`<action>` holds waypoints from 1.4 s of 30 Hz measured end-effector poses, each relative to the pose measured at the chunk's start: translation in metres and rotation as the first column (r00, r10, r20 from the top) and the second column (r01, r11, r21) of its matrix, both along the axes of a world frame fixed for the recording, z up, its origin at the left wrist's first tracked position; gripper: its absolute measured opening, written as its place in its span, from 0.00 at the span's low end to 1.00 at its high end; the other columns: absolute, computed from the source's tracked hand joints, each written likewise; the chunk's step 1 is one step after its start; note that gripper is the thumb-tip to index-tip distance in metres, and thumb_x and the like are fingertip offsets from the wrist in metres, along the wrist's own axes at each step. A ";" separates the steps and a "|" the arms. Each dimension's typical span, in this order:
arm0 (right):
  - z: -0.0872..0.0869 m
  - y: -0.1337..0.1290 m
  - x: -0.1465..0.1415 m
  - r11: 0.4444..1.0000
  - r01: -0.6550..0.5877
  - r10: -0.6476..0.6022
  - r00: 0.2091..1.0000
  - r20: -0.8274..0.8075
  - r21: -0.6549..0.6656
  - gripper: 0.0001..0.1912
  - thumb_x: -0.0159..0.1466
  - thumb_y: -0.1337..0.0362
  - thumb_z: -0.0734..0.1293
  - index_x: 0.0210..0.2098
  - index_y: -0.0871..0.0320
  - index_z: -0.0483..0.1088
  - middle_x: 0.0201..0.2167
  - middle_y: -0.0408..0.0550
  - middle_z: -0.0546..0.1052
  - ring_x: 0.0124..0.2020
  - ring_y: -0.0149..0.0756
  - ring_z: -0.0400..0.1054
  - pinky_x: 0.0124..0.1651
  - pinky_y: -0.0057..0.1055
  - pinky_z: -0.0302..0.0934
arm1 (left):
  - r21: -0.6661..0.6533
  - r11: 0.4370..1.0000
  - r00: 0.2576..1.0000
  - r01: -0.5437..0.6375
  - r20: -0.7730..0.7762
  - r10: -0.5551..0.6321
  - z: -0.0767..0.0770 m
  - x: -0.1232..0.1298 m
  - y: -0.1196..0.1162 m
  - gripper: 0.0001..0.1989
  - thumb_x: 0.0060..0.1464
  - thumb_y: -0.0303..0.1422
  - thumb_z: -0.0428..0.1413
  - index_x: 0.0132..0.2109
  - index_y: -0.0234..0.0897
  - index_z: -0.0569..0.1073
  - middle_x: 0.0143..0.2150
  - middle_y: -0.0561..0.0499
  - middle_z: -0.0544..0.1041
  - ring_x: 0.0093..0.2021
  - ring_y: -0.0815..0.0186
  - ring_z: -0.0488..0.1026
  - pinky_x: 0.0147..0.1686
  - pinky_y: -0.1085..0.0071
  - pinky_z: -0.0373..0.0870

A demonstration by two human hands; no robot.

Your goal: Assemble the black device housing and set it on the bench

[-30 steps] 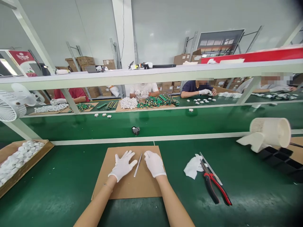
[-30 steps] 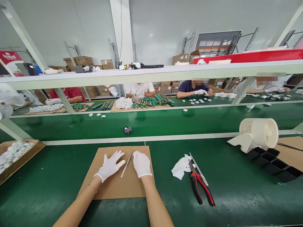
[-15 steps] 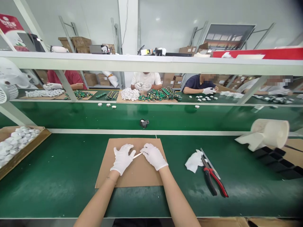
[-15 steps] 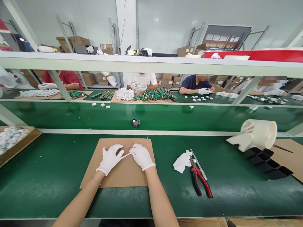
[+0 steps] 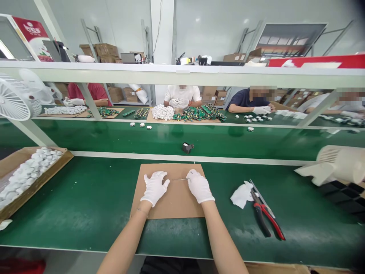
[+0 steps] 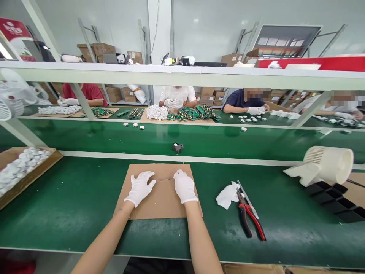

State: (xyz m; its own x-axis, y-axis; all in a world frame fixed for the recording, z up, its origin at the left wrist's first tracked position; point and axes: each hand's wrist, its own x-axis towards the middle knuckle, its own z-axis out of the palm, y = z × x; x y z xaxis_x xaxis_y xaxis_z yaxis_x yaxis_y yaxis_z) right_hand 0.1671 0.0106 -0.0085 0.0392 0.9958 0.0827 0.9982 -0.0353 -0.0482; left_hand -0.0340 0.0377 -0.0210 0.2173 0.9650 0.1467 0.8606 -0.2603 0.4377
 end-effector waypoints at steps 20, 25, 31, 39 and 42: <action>0.015 -0.001 0.016 0.956 0.249 -0.166 0.894 -0.416 0.154 0.06 0.63 0.69 0.60 0.36 0.61 0.68 0.37 0.53 0.75 0.35 0.37 0.72 0.38 0.32 0.63 | -0.051 0.996 0.997 0.077 -0.029 -0.078 0.006 -0.005 0.011 0.18 0.58 0.38 0.49 0.54 0.47 0.69 0.60 0.48 0.70 0.62 0.52 0.60 0.62 0.34 0.37; -0.012 -0.018 -0.002 0.895 0.387 -0.074 0.622 -0.780 0.223 0.20 0.66 0.52 0.53 0.41 0.61 0.66 0.28 0.51 0.77 0.28 0.36 0.74 0.31 0.31 0.68 | -0.065 0.995 0.996 0.080 -0.034 -0.082 0.008 -0.004 0.011 0.18 0.58 0.37 0.49 0.55 0.47 0.69 0.60 0.48 0.69 0.62 0.51 0.60 0.62 0.34 0.38; -0.033 -0.025 -0.018 0.872 0.445 -0.004 0.422 -0.907 0.203 0.20 0.61 0.47 0.60 0.30 0.59 0.65 0.25 0.50 0.77 0.22 0.36 0.73 0.27 0.30 0.68 | -0.060 0.995 0.996 0.084 -0.026 -0.086 0.006 -0.005 0.012 0.18 0.58 0.37 0.48 0.55 0.47 0.69 0.60 0.48 0.69 0.62 0.52 0.60 0.61 0.34 0.39; -0.026 -0.032 -0.026 0.930 0.305 0.019 0.515 -0.857 0.204 0.12 0.59 0.54 0.61 0.25 0.55 0.62 0.21 0.42 0.72 0.25 0.33 0.68 0.32 0.28 0.63 | -0.028 0.996 0.996 0.086 -0.023 -0.087 0.002 -0.004 0.011 0.18 0.58 0.37 0.49 0.54 0.47 0.70 0.60 0.48 0.69 0.61 0.52 0.61 0.62 0.35 0.40; -0.024 -0.033 -0.026 0.945 0.265 0.007 0.570 -0.822 0.192 0.11 0.59 0.56 0.59 0.24 0.54 0.62 0.23 0.43 0.73 0.27 0.34 0.67 0.35 0.30 0.62 | -0.021 0.996 0.996 0.085 -0.033 -0.085 0.000 -0.004 0.011 0.18 0.58 0.37 0.49 0.54 0.47 0.70 0.60 0.48 0.69 0.61 0.52 0.61 0.62 0.36 0.39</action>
State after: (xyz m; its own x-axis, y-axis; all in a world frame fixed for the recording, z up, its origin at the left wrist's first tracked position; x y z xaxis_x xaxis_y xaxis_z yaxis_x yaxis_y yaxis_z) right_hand 0.1407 -0.0219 -0.0322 0.3507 0.9141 0.2035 0.5223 -0.0105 -0.8527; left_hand -0.0382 0.0491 -0.0208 0.3032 0.9454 0.1193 0.8500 -0.3250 0.4146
